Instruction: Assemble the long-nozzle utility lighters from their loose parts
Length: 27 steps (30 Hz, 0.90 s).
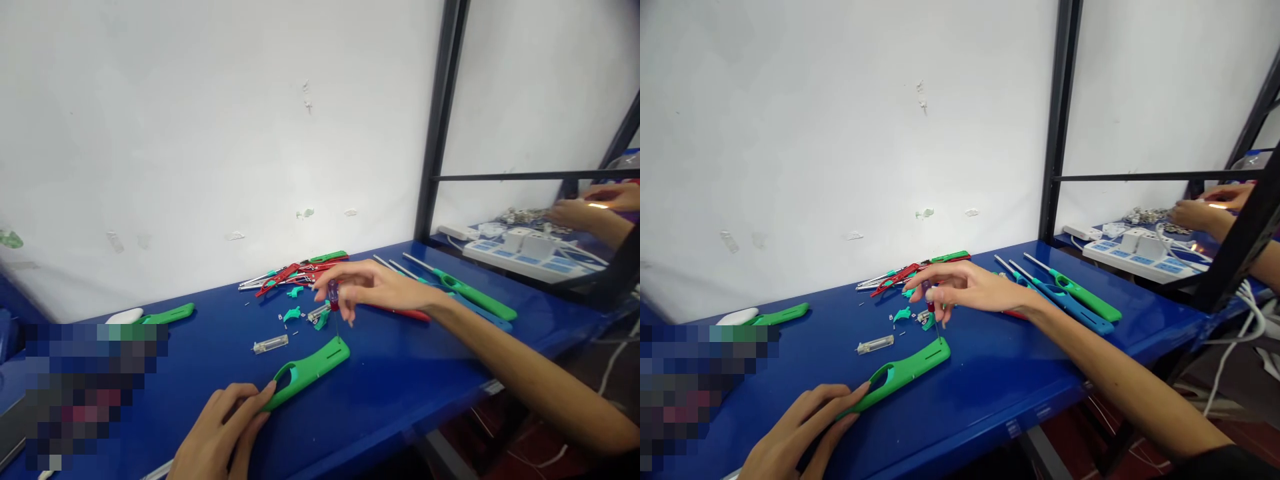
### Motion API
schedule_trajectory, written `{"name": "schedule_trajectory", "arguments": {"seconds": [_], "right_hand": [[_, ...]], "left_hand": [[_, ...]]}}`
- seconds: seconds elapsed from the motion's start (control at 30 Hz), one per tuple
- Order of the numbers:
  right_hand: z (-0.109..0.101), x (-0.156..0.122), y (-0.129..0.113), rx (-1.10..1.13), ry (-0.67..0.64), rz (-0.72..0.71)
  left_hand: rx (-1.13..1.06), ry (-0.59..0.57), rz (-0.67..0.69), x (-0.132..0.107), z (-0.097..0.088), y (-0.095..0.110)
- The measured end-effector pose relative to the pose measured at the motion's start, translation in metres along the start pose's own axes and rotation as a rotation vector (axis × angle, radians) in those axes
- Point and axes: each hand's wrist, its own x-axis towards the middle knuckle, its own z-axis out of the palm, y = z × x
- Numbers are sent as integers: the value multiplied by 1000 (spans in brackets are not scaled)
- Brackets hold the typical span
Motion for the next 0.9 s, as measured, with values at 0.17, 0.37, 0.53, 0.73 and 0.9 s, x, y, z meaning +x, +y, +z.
{"name": "schedule_trajectory", "arguments": {"seconds": [0.17, 0.37, 0.53, 0.73, 0.9], "right_hand": [[1, 1, 0, -100, 127, -11], [11, 6, 13, -131, 263, -33], [5, 1, 5, -129, 130, -51], [4, 3, 6, -113, 97, -40], [8, 7, 12, -181, 249, -49]], "left_hand": [[-21, -50, -57, -4, 0, -1], [-33, -56, -70, -5, 1, 0], [-28, -39, -55, -4, 1, 1], [-33, -48, -49, -4, 1, -1], [-10, -54, -48, -8, 3, -5]]}}
